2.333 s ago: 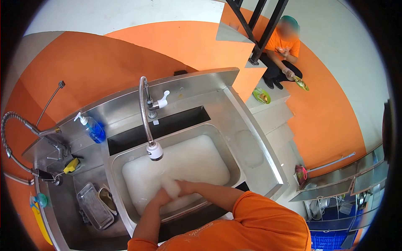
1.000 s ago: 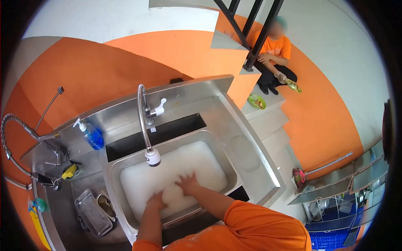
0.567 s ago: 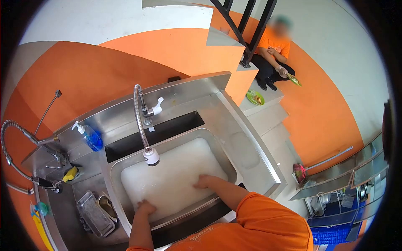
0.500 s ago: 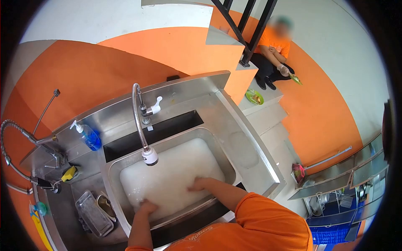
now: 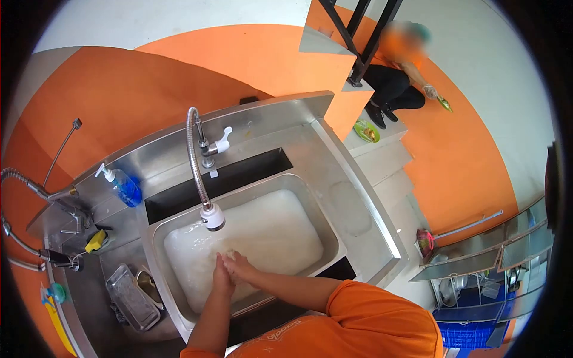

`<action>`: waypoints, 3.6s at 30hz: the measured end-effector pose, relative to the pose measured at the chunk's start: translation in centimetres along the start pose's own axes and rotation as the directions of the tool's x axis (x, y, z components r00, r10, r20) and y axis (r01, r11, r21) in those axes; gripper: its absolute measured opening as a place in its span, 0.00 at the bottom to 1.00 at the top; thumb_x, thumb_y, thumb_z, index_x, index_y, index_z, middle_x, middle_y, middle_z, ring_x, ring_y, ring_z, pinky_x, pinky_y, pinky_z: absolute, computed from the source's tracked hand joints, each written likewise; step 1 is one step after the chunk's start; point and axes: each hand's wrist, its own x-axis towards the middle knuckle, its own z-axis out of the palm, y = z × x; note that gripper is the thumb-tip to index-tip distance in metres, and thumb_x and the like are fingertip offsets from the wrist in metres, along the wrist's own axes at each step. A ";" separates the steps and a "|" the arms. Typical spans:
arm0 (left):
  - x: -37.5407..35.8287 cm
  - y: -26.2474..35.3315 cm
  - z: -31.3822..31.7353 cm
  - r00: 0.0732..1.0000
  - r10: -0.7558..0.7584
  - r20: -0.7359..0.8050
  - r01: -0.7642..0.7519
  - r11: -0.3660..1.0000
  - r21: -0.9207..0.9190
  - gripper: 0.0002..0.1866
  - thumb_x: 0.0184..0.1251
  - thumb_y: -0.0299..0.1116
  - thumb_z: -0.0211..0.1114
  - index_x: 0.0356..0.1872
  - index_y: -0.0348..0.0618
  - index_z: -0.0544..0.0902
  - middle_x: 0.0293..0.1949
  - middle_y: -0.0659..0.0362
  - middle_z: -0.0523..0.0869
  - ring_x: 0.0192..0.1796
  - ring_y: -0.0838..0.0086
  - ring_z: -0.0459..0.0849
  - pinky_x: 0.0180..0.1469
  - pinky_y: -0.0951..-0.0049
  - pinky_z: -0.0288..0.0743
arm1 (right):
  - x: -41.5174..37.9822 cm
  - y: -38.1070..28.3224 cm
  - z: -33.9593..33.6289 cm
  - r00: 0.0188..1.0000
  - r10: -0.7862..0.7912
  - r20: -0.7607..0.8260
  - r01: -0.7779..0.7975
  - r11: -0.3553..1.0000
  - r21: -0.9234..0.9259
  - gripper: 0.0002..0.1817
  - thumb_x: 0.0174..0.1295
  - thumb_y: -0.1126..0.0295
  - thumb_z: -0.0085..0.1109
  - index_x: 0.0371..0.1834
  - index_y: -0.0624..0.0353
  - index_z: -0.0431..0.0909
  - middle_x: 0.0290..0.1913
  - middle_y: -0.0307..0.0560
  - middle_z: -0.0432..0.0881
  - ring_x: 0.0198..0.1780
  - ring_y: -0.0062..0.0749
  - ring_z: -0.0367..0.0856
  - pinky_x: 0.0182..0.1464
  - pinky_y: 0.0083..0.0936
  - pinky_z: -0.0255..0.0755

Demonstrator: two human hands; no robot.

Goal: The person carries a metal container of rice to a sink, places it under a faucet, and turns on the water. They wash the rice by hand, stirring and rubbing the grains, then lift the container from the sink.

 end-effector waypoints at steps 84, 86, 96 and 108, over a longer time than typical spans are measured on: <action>0.4 6.1 -4.6 0.899 0.243 -0.363 0.434 -0.403 0.805 0.36 0.50 0.44 0.59 0.61 0.44 0.58 0.62 0.51 0.60 0.62 0.55 0.59 0.60 0.62 0.58 | 2.4 -2.1 -14.7 0.985 0.035 -0.167 -0.171 0.209 -0.963 0.38 0.49 0.47 0.52 0.62 0.50 0.54 0.65 0.53 0.49 0.64 0.50 0.52 0.60 0.44 0.54; -0.2 4.9 -5.3 0.879 0.292 -0.377 0.475 -0.455 0.754 0.38 0.50 0.45 0.59 0.62 0.44 0.56 0.62 0.48 0.58 0.64 0.53 0.56 0.60 0.60 0.58 | 2.0 -0.3 -15.4 0.980 0.087 -0.177 -0.194 0.260 -0.946 0.37 0.50 0.47 0.51 0.62 0.51 0.54 0.66 0.55 0.48 0.64 0.50 0.52 0.59 0.42 0.57; -1.1 1.9 -5.0 0.860 0.136 -0.491 0.509 -0.245 0.825 0.40 0.54 0.52 0.53 0.61 0.32 0.53 0.59 0.41 0.60 0.61 0.46 0.57 0.61 0.60 0.55 | 1.1 1.8 -11.0 0.902 0.397 0.171 0.134 0.118 -0.984 0.42 0.56 0.48 0.41 0.63 0.70 0.41 0.61 0.73 0.48 0.62 0.61 0.53 0.61 0.38 0.53; 0.7 -0.6 0.8 0.913 -0.197 -0.358 0.271 0.948 0.167 0.35 0.57 0.63 0.44 0.56 0.46 0.63 0.55 0.54 0.69 0.57 0.66 0.66 0.53 0.65 0.64 | -1.3 0.9 -0.3 0.996 0.089 -0.003 -0.089 0.993 -0.079 0.47 0.54 0.36 0.37 0.64 0.66 0.41 0.64 0.64 0.48 0.66 0.49 0.45 0.64 0.34 0.45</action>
